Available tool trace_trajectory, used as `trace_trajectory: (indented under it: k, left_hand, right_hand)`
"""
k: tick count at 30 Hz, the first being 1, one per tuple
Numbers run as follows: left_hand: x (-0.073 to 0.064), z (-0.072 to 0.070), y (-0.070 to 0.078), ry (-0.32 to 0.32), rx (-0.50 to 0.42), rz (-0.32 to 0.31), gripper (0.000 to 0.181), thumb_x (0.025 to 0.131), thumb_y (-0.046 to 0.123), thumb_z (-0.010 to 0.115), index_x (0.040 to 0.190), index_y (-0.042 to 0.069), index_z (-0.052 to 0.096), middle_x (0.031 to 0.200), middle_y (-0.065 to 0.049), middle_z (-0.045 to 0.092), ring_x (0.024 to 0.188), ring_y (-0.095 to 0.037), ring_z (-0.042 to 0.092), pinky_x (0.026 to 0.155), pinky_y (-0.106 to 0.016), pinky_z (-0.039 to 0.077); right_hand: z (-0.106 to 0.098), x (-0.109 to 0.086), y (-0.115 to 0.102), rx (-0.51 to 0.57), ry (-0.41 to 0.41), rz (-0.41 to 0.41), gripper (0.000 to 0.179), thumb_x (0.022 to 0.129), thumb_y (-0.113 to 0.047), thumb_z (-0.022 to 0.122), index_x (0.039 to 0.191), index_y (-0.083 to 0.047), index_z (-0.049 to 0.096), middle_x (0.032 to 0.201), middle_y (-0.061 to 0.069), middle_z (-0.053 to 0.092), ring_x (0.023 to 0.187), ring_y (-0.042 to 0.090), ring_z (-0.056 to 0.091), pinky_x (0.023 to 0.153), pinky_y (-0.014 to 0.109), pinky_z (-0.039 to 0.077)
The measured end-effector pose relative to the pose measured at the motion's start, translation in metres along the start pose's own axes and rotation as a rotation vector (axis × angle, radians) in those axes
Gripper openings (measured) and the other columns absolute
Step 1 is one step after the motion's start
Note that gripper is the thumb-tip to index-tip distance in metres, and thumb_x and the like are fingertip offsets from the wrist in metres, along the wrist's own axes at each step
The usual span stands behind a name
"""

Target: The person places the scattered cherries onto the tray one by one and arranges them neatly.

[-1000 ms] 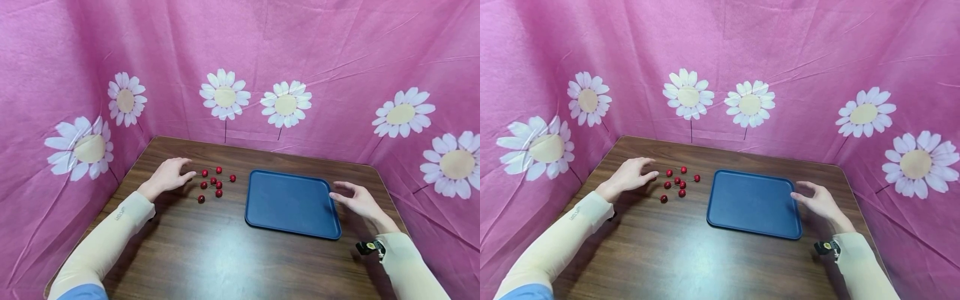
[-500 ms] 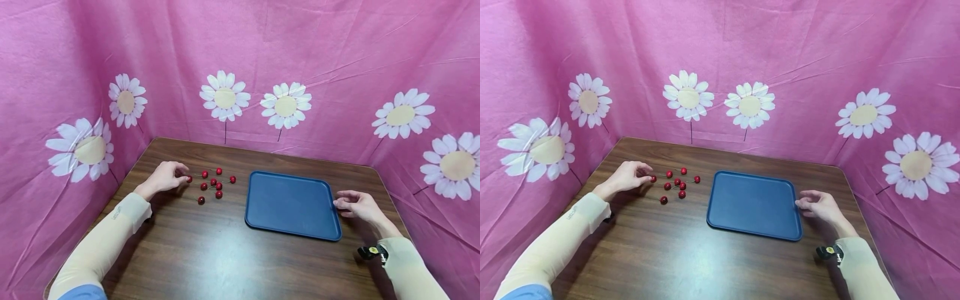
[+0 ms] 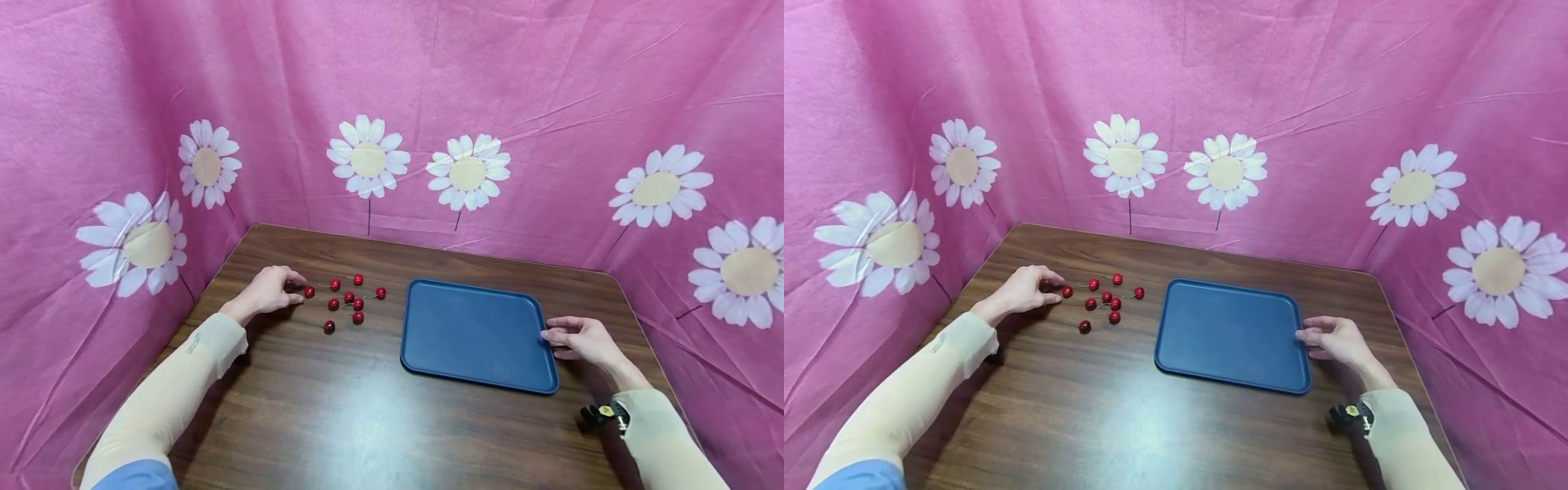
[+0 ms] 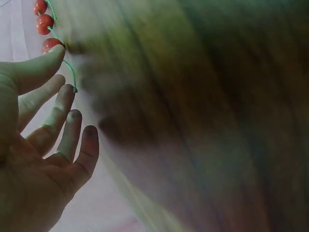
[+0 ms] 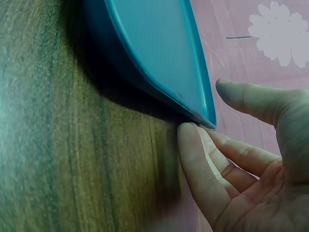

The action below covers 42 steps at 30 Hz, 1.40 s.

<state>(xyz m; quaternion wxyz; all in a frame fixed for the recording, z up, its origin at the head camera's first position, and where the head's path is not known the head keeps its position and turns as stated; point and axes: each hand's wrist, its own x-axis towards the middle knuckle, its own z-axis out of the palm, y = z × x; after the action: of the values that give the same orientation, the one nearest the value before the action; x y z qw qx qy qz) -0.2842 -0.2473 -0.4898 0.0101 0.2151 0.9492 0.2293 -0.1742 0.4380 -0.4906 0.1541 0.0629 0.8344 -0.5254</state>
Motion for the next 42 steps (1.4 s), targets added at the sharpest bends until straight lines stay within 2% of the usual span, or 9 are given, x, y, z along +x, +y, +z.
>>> trace_trajectory:
  k: [8,18,25,30,34,42]
  left_hand:
    - [0.002,0.001,-0.001,-0.006,-0.001,-0.046,0.022,0.095,0.022,0.087,0.115,0.012,0.088,0.117,-0.014,0.087,0.111,-0.036,0.078,0.098,-0.058,0.058]
    - [0.006,0.005,0.002,0.026,0.043,-0.007,0.007,0.096,0.022,0.086,0.100,0.019,0.091,0.102,-0.006,0.086,0.098,-0.028,0.079,0.089,-0.052,0.060]
    - [0.004,0.004,0.004,0.031,0.067,0.019,0.006,0.097,0.020,0.085,0.098,0.018,0.090,0.099,-0.004,0.084,0.091,-0.024,0.077,0.085,-0.049,0.059]
    - [0.001,0.001,0.006,0.043,0.063,-0.002,0.006,0.097,0.020,0.084,0.099,0.018,0.089,0.100,-0.005,0.086,0.089,-0.023,0.076,0.084,-0.051,0.059]
    - [0.002,-0.002,0.010,0.063,0.060,0.001,0.006,0.098,0.021,0.084,0.099,0.019,0.089,0.099,-0.003,0.087,0.088,-0.022,0.077,0.084,-0.052,0.060]
    - [0.011,-0.003,0.029,0.078,0.034,0.063,0.007,0.097,0.019,0.084,0.101,0.016,0.089,0.101,-0.005,0.088,0.089,-0.023,0.077,0.085,-0.050,0.060]
  right_hand:
    - [0.001,0.001,-0.002,-0.013,0.001,0.007,0.064,0.108,-0.013,0.074,0.150,0.026,0.047,0.102,-0.009,0.085,0.091,-0.002,0.078,0.082,0.031,0.070]
    - [0.000,0.004,0.002,-0.020,0.025,0.011,0.059,0.109,-0.012,0.073,0.147,0.027,0.050,0.103,-0.006,0.085,0.089,-0.001,0.077,0.080,0.031,0.070]
    - [0.003,0.002,-0.002,-0.002,0.036,0.011,0.059,0.106,-0.008,0.075,0.146,0.027,0.051,0.097,-0.010,0.084,0.086,-0.002,0.077,0.077,0.030,0.069]
    - [0.006,0.004,-0.006,0.001,0.039,0.015,0.057,0.103,-0.001,0.076,0.146,0.027,0.051,0.091,-0.014,0.081,0.083,-0.002,0.076,0.074,0.030,0.069]
    - [0.006,0.003,-0.008,-0.016,0.044,0.019,0.056,0.103,0.000,0.076,0.146,0.027,0.052,0.089,-0.014,0.080,0.080,-0.001,0.075,0.072,0.030,0.069]
    - [0.004,0.000,-0.002,-0.012,0.043,0.023,0.057,0.103,0.002,0.075,0.148,0.027,0.049,0.089,-0.014,0.079,0.079,-0.001,0.075,0.071,0.030,0.069]
